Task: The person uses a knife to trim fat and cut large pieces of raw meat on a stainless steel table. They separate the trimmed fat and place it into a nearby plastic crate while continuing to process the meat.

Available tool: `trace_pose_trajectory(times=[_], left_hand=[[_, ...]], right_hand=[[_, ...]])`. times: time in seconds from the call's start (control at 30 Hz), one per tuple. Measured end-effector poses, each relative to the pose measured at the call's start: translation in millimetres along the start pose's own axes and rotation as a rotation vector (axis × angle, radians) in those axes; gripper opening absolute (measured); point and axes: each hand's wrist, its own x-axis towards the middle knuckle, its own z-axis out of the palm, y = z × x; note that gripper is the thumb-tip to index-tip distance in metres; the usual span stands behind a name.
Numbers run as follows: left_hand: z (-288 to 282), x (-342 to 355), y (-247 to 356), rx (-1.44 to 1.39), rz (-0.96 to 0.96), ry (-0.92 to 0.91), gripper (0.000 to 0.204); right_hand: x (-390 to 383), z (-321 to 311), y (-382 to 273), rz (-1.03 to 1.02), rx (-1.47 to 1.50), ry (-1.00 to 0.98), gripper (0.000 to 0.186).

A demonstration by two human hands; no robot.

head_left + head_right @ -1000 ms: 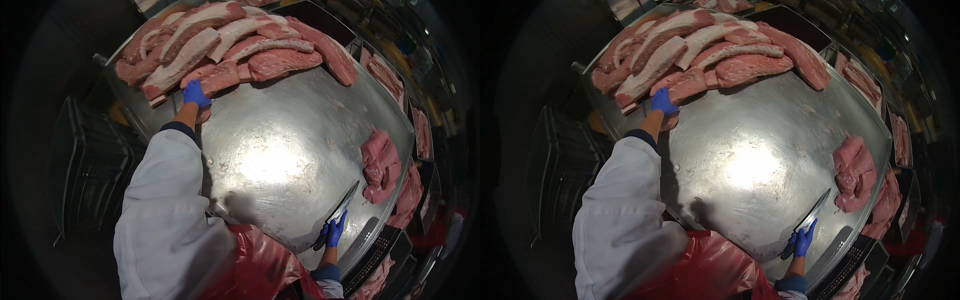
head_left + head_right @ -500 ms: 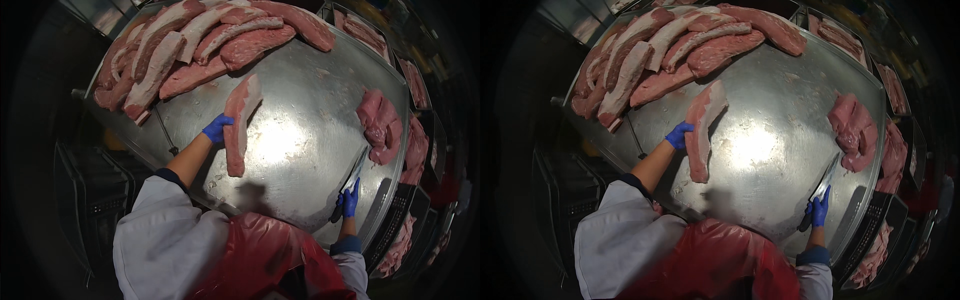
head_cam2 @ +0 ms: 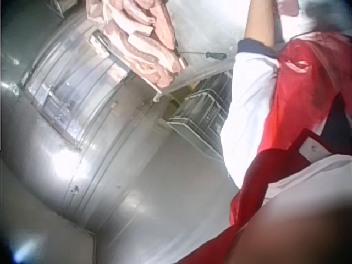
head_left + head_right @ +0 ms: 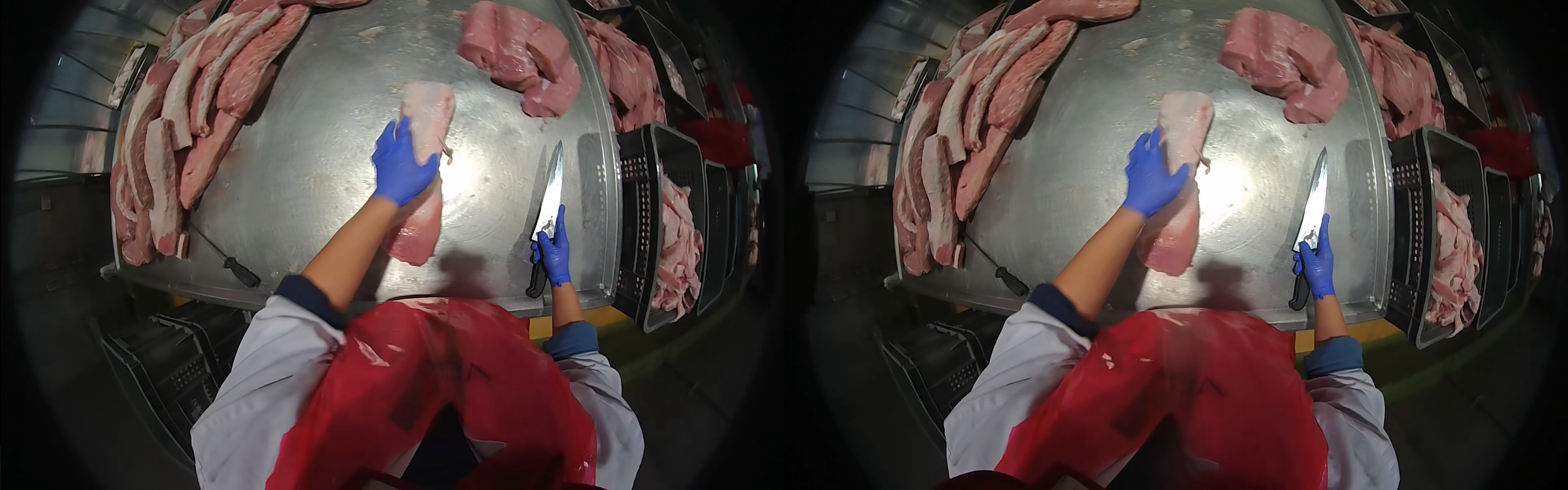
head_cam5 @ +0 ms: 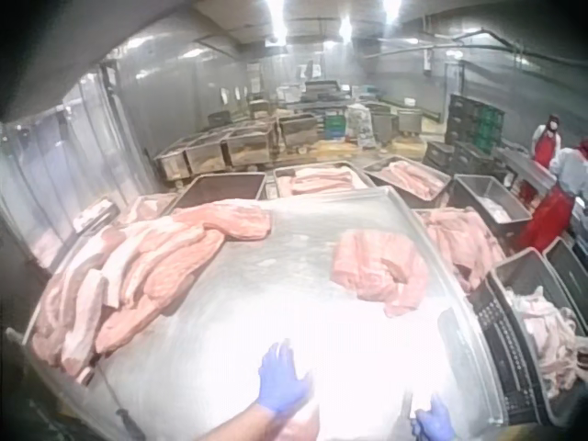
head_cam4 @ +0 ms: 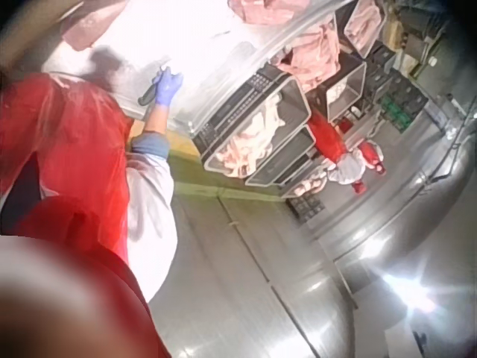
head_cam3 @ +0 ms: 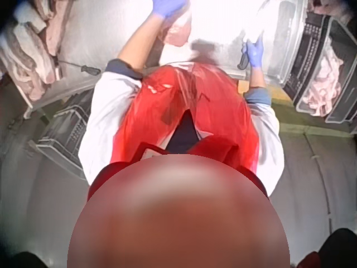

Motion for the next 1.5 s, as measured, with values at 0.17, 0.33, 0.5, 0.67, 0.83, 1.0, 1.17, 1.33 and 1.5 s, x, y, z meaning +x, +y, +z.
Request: trace_pose_trajectory(times=[0.17, 0.33, 0.5, 0.67, 0.83, 1.0, 1.17, 1.33, 1.5], left_hand=[[30, 78, 67, 0.326, -0.258, -0.242, 0.103], [24, 126, -74, -0.558, -0.125, -0.135, 0.092], [54, 111, -97, 0.039, -0.021, 0.108, 0.083], [47, 95, -57, 0.229, 0.105, 0.013, 0.071], [47, 98, -53, 0.172, 0.211, 0.050, 0.065], [44, 93, -50, 0.105, 0.210, 0.061, 0.065], [48, 93, -53, 0.081, 0.231, 0.058, 0.063], [48, 101, -47, 0.096, 0.241, 0.058, 0.062], [49, 96, -53, 0.066, 0.183, 0.083, 0.061]], right_hand=[[12, -28, -5, 0.020, 0.073, 0.002, 0.086], [13, -37, 0, -0.091, 0.074, -0.070, 0.085], [33, -13, -11, -0.207, -0.106, -0.152, 0.082], [97, 87, -74, -0.155, -0.105, -0.400, 0.082], [184, 208, -135, -0.144, -0.301, -0.448, 0.082], [196, 252, -141, -0.214, -0.590, -0.403, 0.084], [183, 250, -112, -0.337, -0.691, -0.361, 0.083], [241, 272, -154, -0.371, -0.723, -0.382, 0.081], [166, 231, -115, -0.280, -0.759, -0.499, 0.080]])
